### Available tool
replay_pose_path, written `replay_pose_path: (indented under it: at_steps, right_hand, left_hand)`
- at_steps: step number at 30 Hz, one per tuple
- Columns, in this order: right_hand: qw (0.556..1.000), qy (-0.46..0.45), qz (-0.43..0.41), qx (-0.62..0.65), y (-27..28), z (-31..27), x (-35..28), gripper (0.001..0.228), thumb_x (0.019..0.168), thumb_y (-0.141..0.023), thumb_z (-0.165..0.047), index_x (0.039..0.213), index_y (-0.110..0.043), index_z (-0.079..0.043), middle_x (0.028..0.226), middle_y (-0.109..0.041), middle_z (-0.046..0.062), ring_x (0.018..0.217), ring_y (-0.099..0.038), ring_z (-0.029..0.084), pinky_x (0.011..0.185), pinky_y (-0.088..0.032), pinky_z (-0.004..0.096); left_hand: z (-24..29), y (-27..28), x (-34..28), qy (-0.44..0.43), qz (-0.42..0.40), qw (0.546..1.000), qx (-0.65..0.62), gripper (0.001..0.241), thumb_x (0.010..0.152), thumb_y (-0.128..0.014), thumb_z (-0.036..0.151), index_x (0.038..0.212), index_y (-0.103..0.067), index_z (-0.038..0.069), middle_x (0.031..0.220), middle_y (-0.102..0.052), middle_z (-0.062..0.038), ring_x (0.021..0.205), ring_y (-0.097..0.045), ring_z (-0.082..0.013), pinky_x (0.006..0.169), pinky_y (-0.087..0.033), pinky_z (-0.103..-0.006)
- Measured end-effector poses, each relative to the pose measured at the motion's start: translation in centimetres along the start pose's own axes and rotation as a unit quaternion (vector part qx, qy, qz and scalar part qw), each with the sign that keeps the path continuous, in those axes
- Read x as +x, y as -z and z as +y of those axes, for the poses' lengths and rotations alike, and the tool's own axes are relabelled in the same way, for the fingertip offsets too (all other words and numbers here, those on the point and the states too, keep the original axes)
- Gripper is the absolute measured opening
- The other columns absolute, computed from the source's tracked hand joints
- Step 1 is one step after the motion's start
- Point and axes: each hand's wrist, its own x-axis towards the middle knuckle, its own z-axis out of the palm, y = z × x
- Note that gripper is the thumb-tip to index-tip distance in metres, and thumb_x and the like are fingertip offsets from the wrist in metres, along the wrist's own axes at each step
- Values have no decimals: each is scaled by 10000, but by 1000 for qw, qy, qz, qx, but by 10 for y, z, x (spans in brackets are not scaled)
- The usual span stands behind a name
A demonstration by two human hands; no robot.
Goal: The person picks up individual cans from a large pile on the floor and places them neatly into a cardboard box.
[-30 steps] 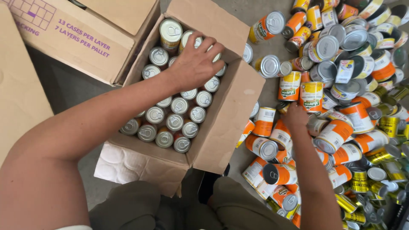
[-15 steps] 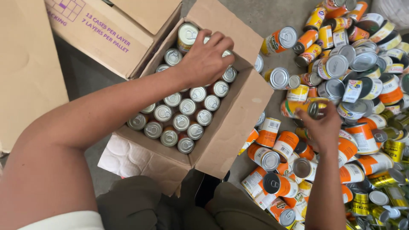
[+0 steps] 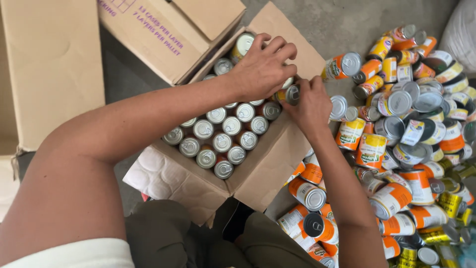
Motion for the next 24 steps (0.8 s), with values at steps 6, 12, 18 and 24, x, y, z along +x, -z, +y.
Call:
replay_pose_path:
  at_steps: [6, 12, 18, 24]
  right_hand:
    - [999, -35, 29, 21, -12, 1, -3, 644, 715, -925, -368, 1179, -618, -44, 1128, -576, 112, 1041, -607, 337, 780, -507, 479]
    - [995, -61, 32, -67, -17, 1, -6, 553, 779, -930, -449, 1050, -631, -71, 1087, -570, 115, 1046, -593, 335, 816, -469, 514]
    - [997, -40, 41, -55, -20, 11, -18, 515, 758, -874, -343, 1131, -670, -53, 1173, -617, 156, 1100, -582, 354, 851, -469, 532]
    - [994, -104, 28, -2, -12, -3, -34, 489, 776, -823, -228, 1191, -646, -39, 1180, -617, 155, 1141, -575, 367, 884, -475, 531]
  left_hand:
    - [-11, 0, -12, 9, -1, 1000, 4, 119, 847, -715, 190, 935, -707, 110, 1148, -554, -84, 1168, -499, -288, 995, -364, -544]
    - [-8, 1, -14, 7, -36, 999, -2, 174, 821, -722, 225, 928, -705, 89, 1124, -561, -108, 1152, -506, -303, 965, -376, -551]
    - [4, -8, -21, -18, -74, 997, -21, 214, 851, -686, 212, 1030, -705, 96, 1176, -573, -134, 1191, -528, -303, 919, -410, -525]
    - [24, -43, -22, -88, -200, 976, -8, 298, 955, -641, 173, 1239, -646, 81, 1363, -574, -122, 1352, -506, -265, 1107, -413, -497]
